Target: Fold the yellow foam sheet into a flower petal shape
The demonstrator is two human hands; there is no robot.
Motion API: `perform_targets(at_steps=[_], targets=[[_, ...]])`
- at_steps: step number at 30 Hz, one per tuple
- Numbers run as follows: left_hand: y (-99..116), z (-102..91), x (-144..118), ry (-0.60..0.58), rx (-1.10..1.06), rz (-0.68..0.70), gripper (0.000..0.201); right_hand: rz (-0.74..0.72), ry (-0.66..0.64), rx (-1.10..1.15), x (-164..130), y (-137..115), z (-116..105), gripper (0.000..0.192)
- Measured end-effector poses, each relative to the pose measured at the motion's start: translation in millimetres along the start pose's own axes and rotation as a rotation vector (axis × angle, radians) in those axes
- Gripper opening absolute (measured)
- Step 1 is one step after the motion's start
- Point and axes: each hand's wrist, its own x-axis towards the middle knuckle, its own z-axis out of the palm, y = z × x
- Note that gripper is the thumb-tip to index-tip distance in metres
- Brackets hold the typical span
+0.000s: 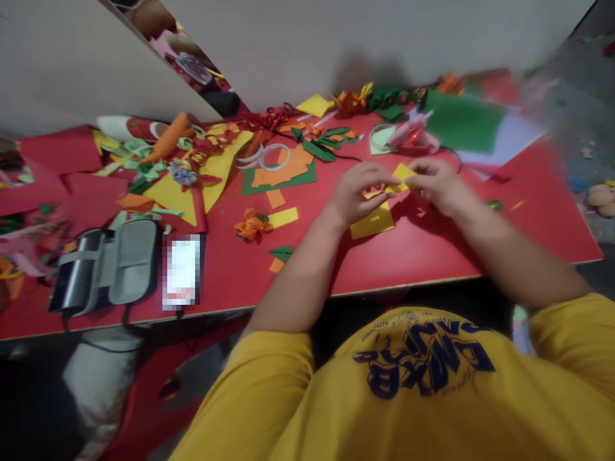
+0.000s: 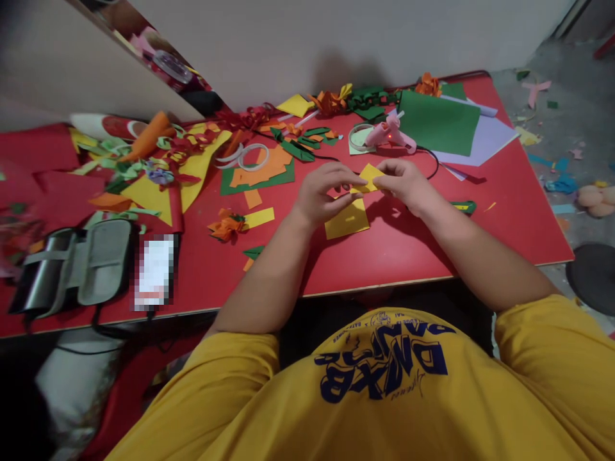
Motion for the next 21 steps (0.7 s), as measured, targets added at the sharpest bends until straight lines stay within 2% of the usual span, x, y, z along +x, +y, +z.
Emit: perform_targets(at_steps=[4,11,16,21], targets=[[-4.8,-5.4,-0.3,-0.031,-0.052,-0.022,0.049,0.010,-0.050,-0.073,-0.7,-1.2,-1.8,0.018],[-4.1,-12.0,2.8,-0.047,-0.061,-0.079,0.051,-0.045,-0.047,-0.141,-3.2,-2.4,-0.9,0.017],[-1.6,8.9,-0.3,0.054,-0.149,-0.213,0.056,-0.091,-0.050,-0.112,-4.0,2.4,2.2,0.020],[2.0,35.7,-4.2,0.244,-0.490,-0.416,0.067,-0.089,-0.042,-0.122,-1.4,9.0,3.5,0.028]])
